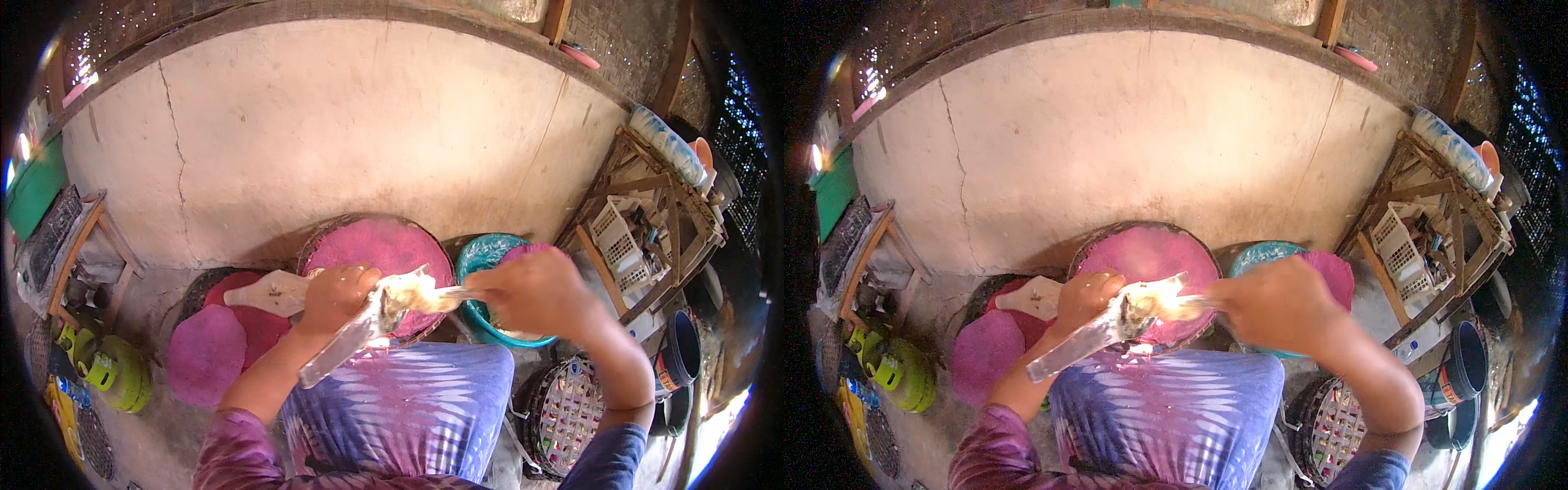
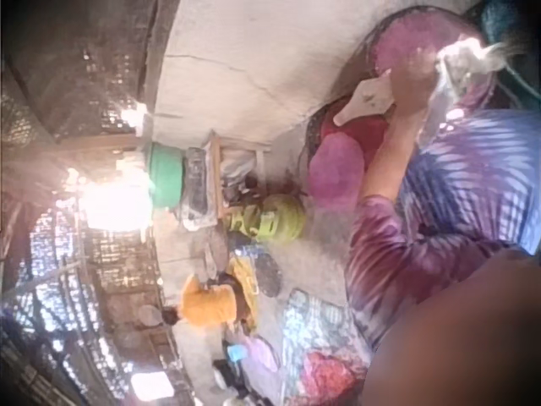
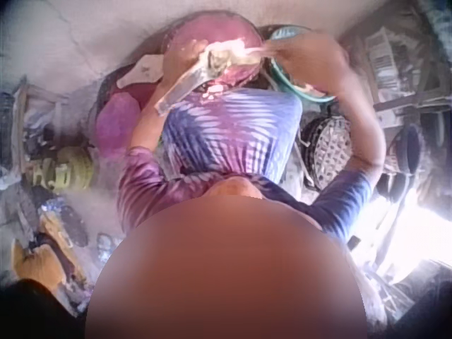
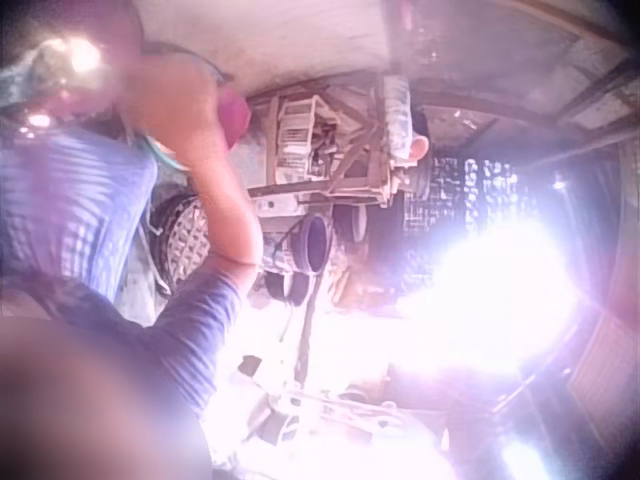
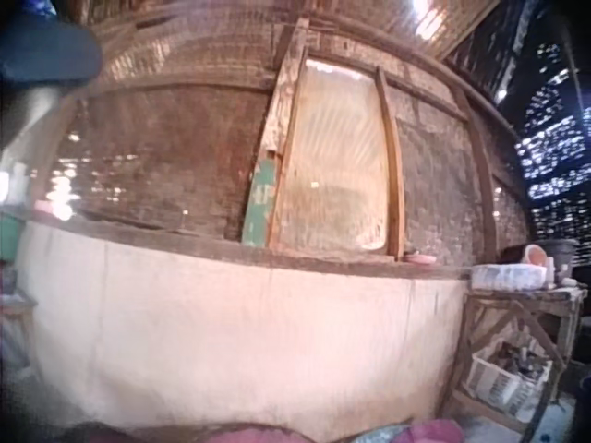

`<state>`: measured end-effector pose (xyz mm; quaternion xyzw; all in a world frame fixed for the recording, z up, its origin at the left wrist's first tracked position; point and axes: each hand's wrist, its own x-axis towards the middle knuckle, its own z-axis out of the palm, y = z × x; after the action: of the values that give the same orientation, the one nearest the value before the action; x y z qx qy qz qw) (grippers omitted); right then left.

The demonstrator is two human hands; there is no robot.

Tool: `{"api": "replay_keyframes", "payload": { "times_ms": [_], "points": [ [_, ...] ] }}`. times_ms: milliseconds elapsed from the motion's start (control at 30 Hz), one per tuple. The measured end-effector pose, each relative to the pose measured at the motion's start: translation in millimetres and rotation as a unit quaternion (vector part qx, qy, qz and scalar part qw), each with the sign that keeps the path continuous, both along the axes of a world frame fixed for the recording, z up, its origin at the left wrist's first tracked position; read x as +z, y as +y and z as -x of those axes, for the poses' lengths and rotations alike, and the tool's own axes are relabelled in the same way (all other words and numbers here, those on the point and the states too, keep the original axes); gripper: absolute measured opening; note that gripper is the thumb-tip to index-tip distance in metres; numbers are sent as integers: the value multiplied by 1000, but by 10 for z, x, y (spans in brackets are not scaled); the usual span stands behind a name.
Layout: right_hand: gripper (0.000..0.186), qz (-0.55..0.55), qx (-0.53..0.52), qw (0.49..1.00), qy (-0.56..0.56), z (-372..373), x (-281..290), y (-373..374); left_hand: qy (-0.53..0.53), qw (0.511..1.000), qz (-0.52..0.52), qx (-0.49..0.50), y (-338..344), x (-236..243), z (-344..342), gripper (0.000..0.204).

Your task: The person sits on the floor and uses a handheld extruder to press dough into spiral noodles onto a red tray. They repeatedly scoop dough from a green bowl, load it into the extruder, and form multiple noodle spirals.

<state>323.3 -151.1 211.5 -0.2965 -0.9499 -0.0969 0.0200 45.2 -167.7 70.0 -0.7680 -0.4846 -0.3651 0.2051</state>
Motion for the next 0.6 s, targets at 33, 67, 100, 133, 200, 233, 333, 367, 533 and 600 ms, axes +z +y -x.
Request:
{"api": "replay_keyframes", "payload": {
  "times_ms": [33,67,100,133,200,233,333,367,533,600],
  "points": [
    [30,-158,70,985,-22,136,-104,-95,-12,999,50,-4,-41,1,-22,31],
    [30,-184,87,978,-52,248,-203,-208,-13,998,55,-12,-104,1,-19,30],
    [32,-243,124,960,-64,359,-292,-323,-12,997,69,-22,-167,-4,11,30],
    [33,-310,167,934,-62,436,-337,-413,-21,997,72,-28,-218,-12,54,30],
    [33,-356,187,912,-79,471,-293,-574,-27,997,69,-30,-318,-35,203,34],
    [32,-368,192,903,-108,469,-227,-616,-30,996,71,-34,-373,-48,295,37],
    [33,-318,148,936,-23,273,104,-730,-59,996,44,56,-471,-34,530,33],
    [33,-331,139,933,28,263,176,-720,-55,991,57,113,-496,-32,537,31],
    [29,-234,193,953,-22,660,-6,-600,-80,993,66,51,-593,-31,306,42],
    [26,-256,216,941,-56,709,-82,-620,-88,993,64,38,-627,-54,284,41]
  ]
}}
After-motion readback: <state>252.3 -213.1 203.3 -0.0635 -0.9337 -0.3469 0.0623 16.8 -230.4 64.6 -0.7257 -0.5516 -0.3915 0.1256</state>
